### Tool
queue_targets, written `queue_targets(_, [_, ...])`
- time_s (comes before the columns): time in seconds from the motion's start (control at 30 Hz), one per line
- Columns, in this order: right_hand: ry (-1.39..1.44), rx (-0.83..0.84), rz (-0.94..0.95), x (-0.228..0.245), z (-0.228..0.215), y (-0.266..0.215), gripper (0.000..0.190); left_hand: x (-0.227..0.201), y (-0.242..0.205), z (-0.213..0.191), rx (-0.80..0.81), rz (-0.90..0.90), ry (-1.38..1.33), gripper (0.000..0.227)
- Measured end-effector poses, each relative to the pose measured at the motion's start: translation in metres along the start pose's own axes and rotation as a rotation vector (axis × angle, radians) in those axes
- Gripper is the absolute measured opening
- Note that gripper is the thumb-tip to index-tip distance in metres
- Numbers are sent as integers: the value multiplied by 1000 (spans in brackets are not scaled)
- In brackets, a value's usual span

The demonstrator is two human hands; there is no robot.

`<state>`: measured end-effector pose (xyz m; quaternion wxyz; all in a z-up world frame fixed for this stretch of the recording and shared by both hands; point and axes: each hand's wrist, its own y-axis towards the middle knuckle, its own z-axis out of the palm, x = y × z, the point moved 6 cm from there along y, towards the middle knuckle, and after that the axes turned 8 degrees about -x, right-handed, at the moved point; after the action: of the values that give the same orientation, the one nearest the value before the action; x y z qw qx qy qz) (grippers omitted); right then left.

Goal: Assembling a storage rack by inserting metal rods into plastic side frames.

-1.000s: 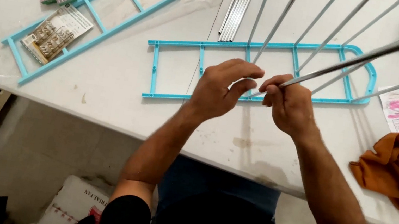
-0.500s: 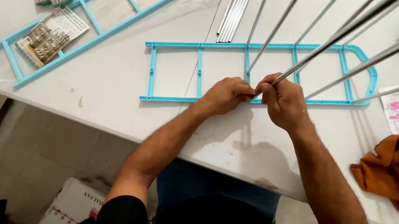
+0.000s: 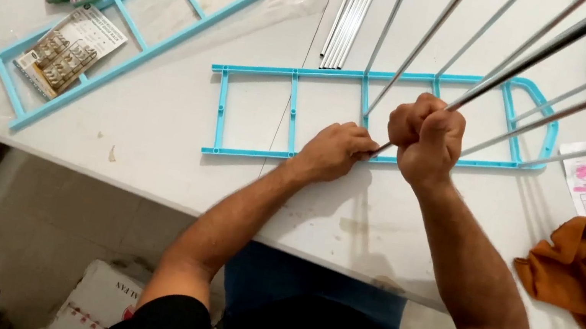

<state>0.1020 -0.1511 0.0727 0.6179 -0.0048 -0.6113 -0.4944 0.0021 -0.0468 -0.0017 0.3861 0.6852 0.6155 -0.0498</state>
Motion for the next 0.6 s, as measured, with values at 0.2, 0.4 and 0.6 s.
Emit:
queue_targets(0.2, [211, 165, 55, 0, 11, 10, 59, 4, 0, 6, -9, 62, -22, 9])
queue_targets(0.4, [245, 331, 106, -2, 25, 3, 60, -4, -4, 0, 18, 96, 2, 7])
queue_targets(0.6, [187, 309, 110, 0, 19, -5, 59, -9, 0, 2, 30, 15, -157, 2])
